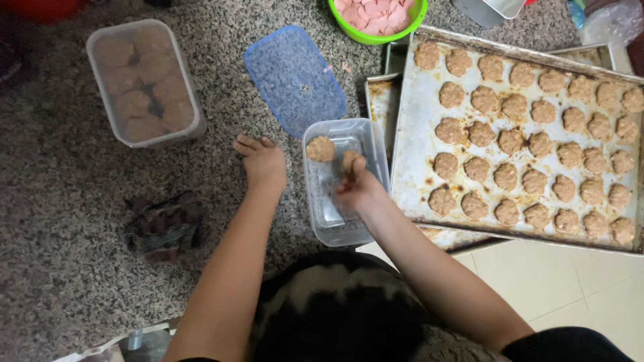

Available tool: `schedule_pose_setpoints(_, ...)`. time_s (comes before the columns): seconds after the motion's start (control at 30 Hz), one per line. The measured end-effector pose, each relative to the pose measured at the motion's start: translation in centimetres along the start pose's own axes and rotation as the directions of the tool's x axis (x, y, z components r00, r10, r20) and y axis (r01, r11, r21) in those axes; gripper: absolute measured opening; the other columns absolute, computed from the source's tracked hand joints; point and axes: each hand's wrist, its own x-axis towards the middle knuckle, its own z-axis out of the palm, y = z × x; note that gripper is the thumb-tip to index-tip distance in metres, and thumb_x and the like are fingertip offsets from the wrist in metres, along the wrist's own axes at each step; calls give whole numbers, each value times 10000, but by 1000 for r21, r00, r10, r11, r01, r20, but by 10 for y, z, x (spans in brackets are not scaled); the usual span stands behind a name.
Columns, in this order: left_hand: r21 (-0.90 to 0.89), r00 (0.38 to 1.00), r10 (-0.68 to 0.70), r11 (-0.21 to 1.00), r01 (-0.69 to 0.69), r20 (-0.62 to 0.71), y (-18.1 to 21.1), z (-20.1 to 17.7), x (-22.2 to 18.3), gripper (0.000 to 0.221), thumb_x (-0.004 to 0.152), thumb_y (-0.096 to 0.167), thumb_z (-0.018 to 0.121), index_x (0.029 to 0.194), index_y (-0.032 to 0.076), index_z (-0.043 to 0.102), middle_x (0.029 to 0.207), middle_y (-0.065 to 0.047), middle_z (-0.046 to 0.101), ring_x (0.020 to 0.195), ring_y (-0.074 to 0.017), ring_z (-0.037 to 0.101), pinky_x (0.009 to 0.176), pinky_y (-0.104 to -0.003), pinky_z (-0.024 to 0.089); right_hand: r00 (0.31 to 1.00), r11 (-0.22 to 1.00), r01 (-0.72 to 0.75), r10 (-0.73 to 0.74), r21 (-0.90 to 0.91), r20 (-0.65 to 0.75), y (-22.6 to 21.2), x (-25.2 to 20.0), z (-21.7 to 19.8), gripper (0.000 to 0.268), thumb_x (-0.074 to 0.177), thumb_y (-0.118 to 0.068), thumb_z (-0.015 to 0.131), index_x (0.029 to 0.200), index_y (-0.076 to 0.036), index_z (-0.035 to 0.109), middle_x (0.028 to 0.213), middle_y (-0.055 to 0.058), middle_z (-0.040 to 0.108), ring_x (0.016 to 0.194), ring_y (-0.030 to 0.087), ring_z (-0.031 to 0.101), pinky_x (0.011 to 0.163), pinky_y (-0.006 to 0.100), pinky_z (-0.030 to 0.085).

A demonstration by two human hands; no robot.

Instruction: The person sorts cookies from baking trays into plastic containers by hand, then closes the lids and moves the trays.

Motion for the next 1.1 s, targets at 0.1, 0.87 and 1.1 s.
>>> schedule_pose_setpoints(0.1,7,1000,18,1000,-18,-20,-1,-7,-2,977,781,-76,776,1579,-96,214,1531,-512,91,1414,-667,206,941,-456,562,990,992,124,-126,32,63,-12,46,0,403,1003,-592,502,813,-237,510,694,-63,470,617,128,350,562,290,348)
schedule_pose_setpoints(0.87,-53,988,-35,998,27,-150,4,25,18,647,938,61,630,1524,-39,375,1517,-524,172,1367,-703,270,964,-595,523,986,991,125,-119,-51,114,-15,11,6,75,942,-13,453,966,-37,521,865,111,570,760,217,600,620,325,439)
schedule_pose_setpoints(1.1,116,1000,23,993,-23,4,2,3,10,1124,696,220,932,1573,-60,288,1515,-525,184,1391,-681,253,1032,-598,449,860,774,509,-441,-376,256,-8,-116,-18,307,960,-104,533,1258,-94,607,1070,129,665,781,189,601,628,302,452)
